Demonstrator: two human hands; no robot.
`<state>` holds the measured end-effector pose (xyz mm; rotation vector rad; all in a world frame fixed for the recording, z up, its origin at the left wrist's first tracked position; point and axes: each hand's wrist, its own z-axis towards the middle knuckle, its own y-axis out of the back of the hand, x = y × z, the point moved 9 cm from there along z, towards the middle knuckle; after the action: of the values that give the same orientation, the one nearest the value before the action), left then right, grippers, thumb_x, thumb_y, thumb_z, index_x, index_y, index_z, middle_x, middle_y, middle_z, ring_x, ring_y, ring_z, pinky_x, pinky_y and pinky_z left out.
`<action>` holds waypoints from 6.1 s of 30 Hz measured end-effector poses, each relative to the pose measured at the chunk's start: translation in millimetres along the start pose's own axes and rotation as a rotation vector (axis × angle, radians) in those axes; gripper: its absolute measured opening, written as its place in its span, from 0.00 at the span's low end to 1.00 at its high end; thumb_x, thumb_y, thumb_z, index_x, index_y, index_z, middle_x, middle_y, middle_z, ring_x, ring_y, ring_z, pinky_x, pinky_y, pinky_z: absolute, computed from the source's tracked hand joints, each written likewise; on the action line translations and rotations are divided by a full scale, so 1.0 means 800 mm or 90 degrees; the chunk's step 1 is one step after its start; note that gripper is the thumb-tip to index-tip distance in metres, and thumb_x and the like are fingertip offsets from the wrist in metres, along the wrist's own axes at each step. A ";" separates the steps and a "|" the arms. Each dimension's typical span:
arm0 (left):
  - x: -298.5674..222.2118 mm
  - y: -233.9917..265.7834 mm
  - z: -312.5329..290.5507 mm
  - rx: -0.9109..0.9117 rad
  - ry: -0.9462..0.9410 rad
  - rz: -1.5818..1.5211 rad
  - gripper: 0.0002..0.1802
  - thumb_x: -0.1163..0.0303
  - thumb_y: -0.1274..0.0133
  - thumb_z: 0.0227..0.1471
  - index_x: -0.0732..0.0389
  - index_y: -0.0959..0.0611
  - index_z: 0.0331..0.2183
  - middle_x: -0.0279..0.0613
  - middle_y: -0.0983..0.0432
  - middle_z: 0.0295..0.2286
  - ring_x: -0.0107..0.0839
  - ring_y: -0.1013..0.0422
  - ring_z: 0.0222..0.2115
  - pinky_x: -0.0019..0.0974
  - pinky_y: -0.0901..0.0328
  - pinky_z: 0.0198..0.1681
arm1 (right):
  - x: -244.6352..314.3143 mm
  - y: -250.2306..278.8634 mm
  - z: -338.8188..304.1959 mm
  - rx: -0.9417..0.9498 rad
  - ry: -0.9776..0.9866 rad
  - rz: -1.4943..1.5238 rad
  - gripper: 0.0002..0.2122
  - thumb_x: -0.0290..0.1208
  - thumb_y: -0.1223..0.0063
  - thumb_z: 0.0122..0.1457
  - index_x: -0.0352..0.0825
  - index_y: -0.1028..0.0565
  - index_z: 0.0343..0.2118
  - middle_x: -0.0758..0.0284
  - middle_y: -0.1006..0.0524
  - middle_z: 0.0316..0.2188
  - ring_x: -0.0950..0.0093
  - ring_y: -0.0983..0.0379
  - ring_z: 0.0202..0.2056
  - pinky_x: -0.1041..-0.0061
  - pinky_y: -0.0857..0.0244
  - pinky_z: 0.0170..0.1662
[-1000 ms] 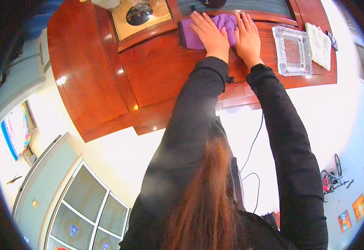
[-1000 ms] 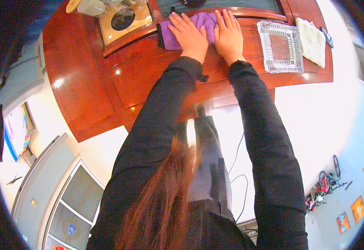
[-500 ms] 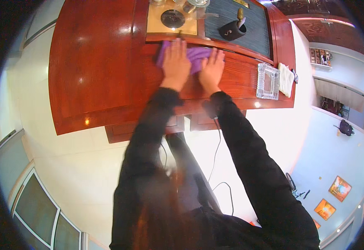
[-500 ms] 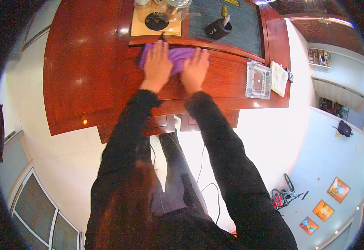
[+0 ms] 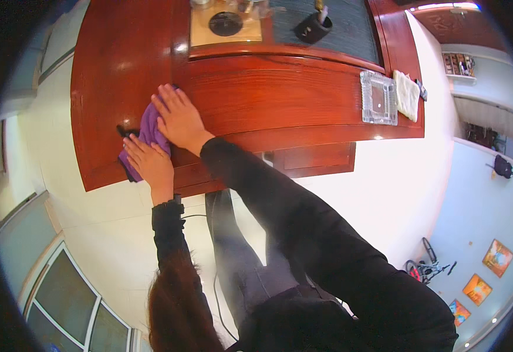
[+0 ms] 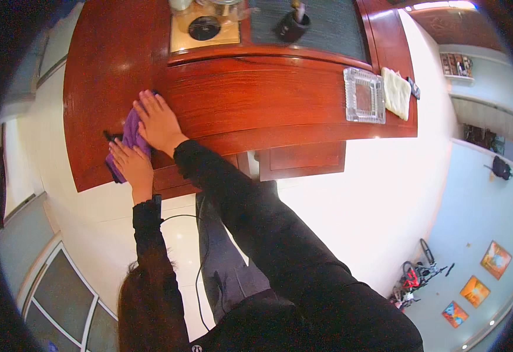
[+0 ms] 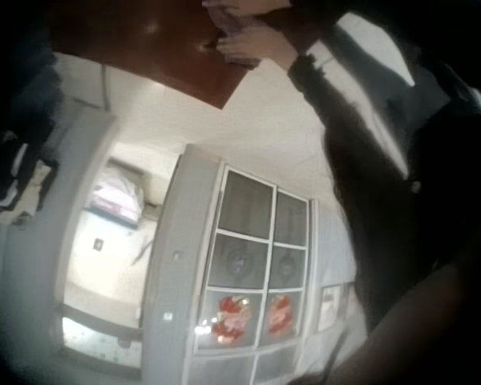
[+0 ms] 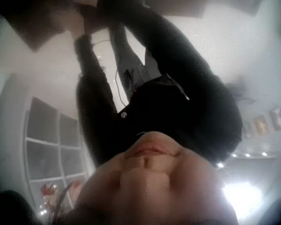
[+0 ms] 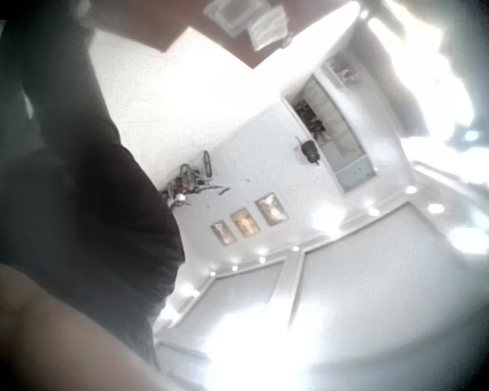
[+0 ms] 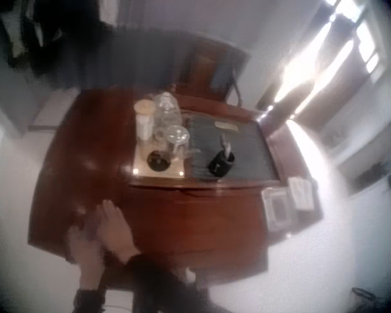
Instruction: The person straightens a bedspread on a bed, folds a cloth, and wipes down a door, a wooden table, and a wooden chair with the cloth.
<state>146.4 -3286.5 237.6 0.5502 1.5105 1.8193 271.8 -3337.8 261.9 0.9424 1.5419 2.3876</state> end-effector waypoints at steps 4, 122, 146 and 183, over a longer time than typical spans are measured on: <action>-0.045 -0.008 -0.027 0.014 0.050 0.052 0.33 0.62 0.61 0.63 0.72 0.43 0.63 0.68 0.52 0.63 0.58 0.51 0.64 0.56 0.53 0.65 | -0.030 0.040 -0.048 -0.018 0.045 0.057 0.25 0.38 0.58 0.61 0.35 0.34 0.61 0.57 0.40 0.65 0.63 0.49 0.67 0.62 0.58 0.69; -0.436 -0.001 -0.183 0.127 -0.321 -0.218 0.43 0.61 0.40 0.51 0.58 0.40 0.64 0.59 0.50 0.64 0.55 0.49 0.64 0.52 0.51 0.66 | -0.312 0.255 -0.381 0.028 -0.242 -0.184 0.40 0.33 0.45 0.50 0.30 0.48 0.66 0.52 0.50 0.68 0.55 0.58 0.70 0.56 0.63 0.70; -0.206 0.025 -0.149 0.008 -0.198 -0.069 0.41 0.66 0.44 0.52 0.60 0.42 0.64 0.60 0.53 0.64 0.59 0.53 0.64 0.58 0.59 0.67 | -0.112 0.132 -0.234 0.062 0.208 0.052 0.29 0.41 0.52 0.60 0.35 0.36 0.63 0.63 0.41 0.67 0.71 0.51 0.69 0.66 0.62 0.71; -0.162 0.007 -0.178 -0.049 -0.148 -0.252 0.28 0.72 0.56 0.56 0.59 0.32 0.59 0.48 0.40 0.61 0.42 0.43 0.62 0.42 0.47 0.65 | -0.121 0.110 -0.246 0.249 0.115 -0.164 0.39 0.46 0.45 0.57 0.32 0.47 0.67 0.54 0.50 0.68 0.56 0.58 0.70 0.57 0.63 0.69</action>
<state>130.6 -3477.9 223.9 0.3783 1.2811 1.4483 253.1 -3572.3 242.4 0.5483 2.1045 2.0811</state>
